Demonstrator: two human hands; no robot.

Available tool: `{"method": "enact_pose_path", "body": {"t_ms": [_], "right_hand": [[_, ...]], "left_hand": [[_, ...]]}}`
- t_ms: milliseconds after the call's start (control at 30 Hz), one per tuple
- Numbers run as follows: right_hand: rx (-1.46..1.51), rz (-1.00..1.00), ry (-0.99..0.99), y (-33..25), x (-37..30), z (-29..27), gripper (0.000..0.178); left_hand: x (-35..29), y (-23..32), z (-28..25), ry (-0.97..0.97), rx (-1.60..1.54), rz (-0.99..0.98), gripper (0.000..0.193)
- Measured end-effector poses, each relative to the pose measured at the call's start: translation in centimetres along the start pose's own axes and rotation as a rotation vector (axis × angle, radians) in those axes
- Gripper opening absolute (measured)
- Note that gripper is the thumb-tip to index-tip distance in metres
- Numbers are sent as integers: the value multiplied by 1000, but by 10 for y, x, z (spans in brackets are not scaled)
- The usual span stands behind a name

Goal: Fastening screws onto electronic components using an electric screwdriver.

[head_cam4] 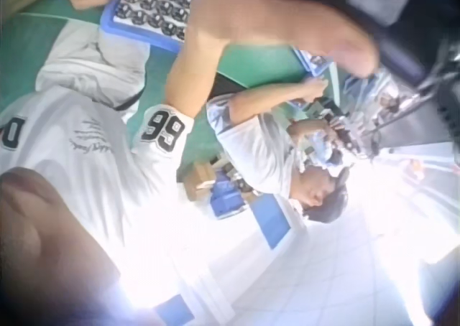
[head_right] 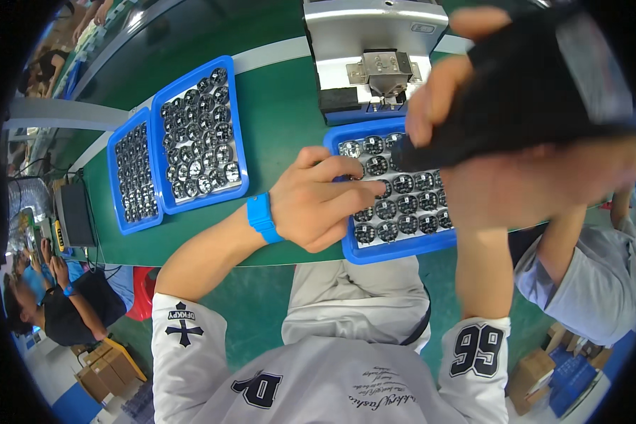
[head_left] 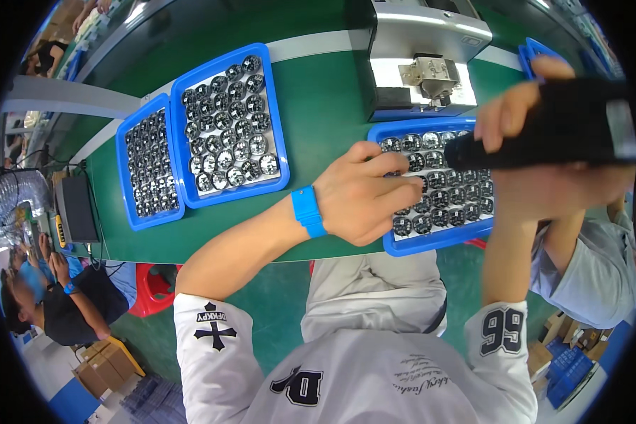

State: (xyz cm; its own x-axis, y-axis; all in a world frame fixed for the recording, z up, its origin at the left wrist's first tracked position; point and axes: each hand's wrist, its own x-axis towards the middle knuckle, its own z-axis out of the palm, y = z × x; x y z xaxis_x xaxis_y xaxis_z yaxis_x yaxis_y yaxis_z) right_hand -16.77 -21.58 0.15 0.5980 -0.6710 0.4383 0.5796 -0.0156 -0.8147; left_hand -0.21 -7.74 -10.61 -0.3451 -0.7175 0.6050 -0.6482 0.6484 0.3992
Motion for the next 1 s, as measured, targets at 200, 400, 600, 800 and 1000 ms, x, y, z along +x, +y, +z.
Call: {"method": "enact_pose_path", "body": {"t_ms": [200,400,600,800,1000], "right_hand": [[-114,65,183,10,-35,7,129],[-145,88,338,22,-40,2,129],[-40,99,289,25,-46,-3,129],[15,67,130,27,-45,-5,125],[113,-9,65,42,-46,-4,112]], "left_hand": [[3,2,-2,-45,35,-43,40],[3,2,-1,-53,39,-45,42],[3,1,0,-29,33,-52,41],[6,2,1,-28,33,-53,41],[6,4,1,-29,31,-58,40]]}}
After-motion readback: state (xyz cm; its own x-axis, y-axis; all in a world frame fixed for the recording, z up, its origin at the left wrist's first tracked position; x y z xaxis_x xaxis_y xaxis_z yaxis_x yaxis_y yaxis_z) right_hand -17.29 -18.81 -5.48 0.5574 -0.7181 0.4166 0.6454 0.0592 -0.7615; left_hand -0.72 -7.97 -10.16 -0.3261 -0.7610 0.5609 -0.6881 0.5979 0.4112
